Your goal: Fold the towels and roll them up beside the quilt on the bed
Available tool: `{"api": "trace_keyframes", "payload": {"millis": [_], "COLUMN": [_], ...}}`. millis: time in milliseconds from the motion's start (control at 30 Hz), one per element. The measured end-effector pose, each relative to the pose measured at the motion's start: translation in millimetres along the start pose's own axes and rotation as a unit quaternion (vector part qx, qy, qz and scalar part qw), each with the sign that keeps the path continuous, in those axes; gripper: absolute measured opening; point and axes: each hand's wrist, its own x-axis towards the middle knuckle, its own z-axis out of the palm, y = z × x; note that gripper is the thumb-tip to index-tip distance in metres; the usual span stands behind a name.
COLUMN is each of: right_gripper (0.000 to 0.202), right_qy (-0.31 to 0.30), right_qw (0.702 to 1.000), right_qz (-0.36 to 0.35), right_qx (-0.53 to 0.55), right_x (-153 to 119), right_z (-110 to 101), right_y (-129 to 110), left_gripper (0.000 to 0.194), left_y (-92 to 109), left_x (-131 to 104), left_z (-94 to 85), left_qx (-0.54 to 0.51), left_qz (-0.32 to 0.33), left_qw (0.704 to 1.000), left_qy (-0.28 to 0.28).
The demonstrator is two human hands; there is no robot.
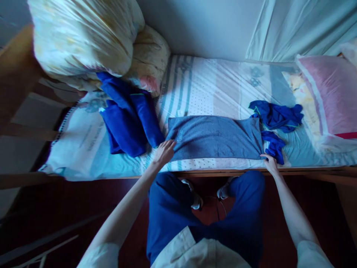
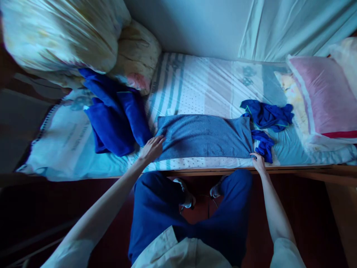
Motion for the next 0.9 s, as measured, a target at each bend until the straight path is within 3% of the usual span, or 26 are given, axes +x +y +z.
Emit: {"api": "trace_keyframes", "payload": {"millis": [67, 167, 300, 367, 467, 600, 700, 800, 900], "right_gripper": [0.039, 0.038, 0.042, 0.044, 0.046, 0.049, 0.053, 0.057, 0.063], "right_qy": [0.005, 0.009, 0.042, 0.043, 0.028, 0.0, 0.001, 0.014, 0.016], "right_qw": [1.0, 1.0, 0.998, 0.998, 0.997, 0.993, 0.994, 0.995, 0.996], "right_qz": [0.004, -0.015, -0.039, -0.036, -0.049, -0.086, -0.068, -0.03, 0.006], "right_qx": [-0.009, -0.02, -0.028, -0.037, -0.053, -0.077, -0.089, -0.093, -0.093], "right_x": [4.6, 12.8, 30.4, 40.5, 54.1, 73.2, 94.5, 124.5, 158.8], "right_z": [3.2, 5.4, 5.9, 6.9, 11.0, 17.4, 13.2, 0.9, -10.0], "right_y": [0.1, 0.7, 1.6, -1.1, -11.5, -27.2, -26.1, -11.3, 7.1], "left_gripper": [0.054, 0.052, 0.049, 0.049, 0.052, 0.05, 0.054, 0.059, 0.061], "left_y": [1.2, -15.6, -46.8, -48.3, -18.7, 63.4, 115.1, 133.7, 129.8], "left_x": [20.0, 30.2, 11.6, 1.6, 0.4, 19.4, 31.8, 34.3, 32.2], "left_z": [0.6, 1.5, -2.8, -4.6, 3.7, 41.8, 76.1, 97.8, 104.1], "left_qx": [-0.001, 0.001, 0.012, 0.015, -0.008, -0.099, -0.149, -0.159, -0.157], "left_qz": [-0.007, -0.062, -0.105, -0.105, -0.087, -0.014, -0.042, -0.083, -0.081], "left_qw": [1.0, 0.998, 0.994, 0.994, 0.995, 0.991, 0.981, 0.973, 0.972], "left_qy": [0.022, 0.011, 0.002, 0.011, 0.055, 0.093, 0.113, 0.148, 0.157]}}
